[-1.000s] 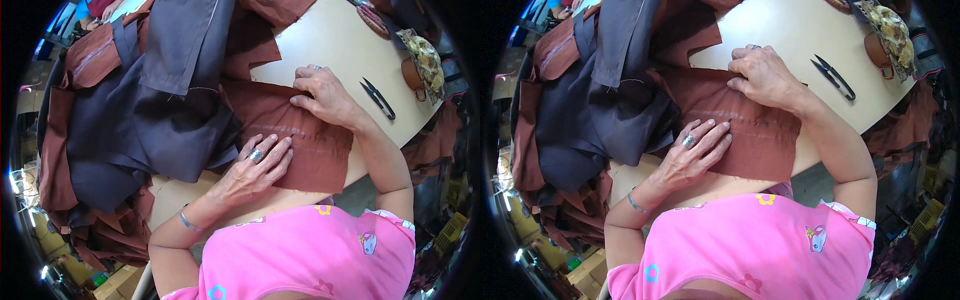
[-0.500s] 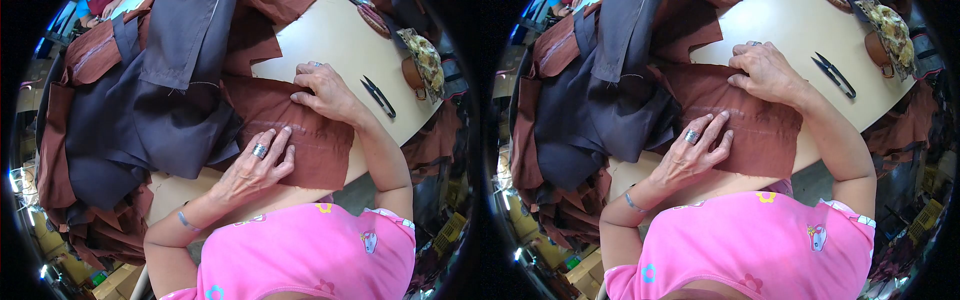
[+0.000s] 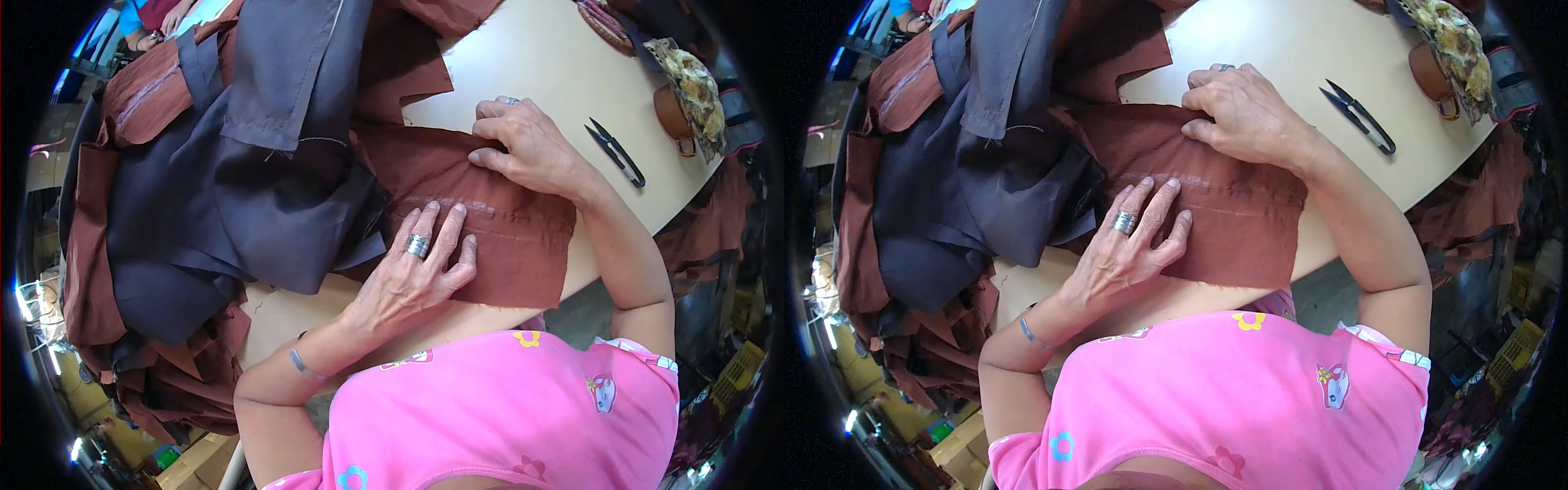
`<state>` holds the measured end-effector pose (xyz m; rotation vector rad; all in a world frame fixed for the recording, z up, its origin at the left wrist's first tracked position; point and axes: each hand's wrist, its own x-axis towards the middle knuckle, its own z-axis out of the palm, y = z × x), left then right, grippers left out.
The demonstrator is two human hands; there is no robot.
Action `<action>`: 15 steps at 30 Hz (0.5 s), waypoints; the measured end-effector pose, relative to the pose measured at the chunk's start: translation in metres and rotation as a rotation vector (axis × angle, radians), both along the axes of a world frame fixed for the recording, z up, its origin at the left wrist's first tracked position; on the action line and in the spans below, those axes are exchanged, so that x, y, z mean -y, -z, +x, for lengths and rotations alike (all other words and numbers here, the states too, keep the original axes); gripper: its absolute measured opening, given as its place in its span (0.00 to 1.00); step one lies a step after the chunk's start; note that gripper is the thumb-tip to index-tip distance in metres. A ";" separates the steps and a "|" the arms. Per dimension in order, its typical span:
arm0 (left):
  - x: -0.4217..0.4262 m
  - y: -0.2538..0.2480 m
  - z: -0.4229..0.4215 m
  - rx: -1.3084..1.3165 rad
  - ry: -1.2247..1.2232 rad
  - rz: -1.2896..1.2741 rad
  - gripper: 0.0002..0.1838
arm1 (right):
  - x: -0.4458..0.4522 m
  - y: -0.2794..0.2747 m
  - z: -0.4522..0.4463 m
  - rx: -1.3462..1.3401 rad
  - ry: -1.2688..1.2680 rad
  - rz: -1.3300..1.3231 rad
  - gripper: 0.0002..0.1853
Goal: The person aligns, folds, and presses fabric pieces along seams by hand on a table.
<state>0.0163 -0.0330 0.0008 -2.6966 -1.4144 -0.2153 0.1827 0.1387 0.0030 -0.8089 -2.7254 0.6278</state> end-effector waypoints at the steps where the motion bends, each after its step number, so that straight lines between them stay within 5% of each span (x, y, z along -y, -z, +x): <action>1: 0.001 -0.002 0.001 -0.015 -0.010 0.002 0.17 | 0.000 -0.001 0.000 0.016 0.001 0.000 0.12; 15: -0.009 -0.012 0.012 -0.076 0.140 -0.009 0.14 | 0.001 0.009 0.002 -0.056 -0.018 0.116 0.09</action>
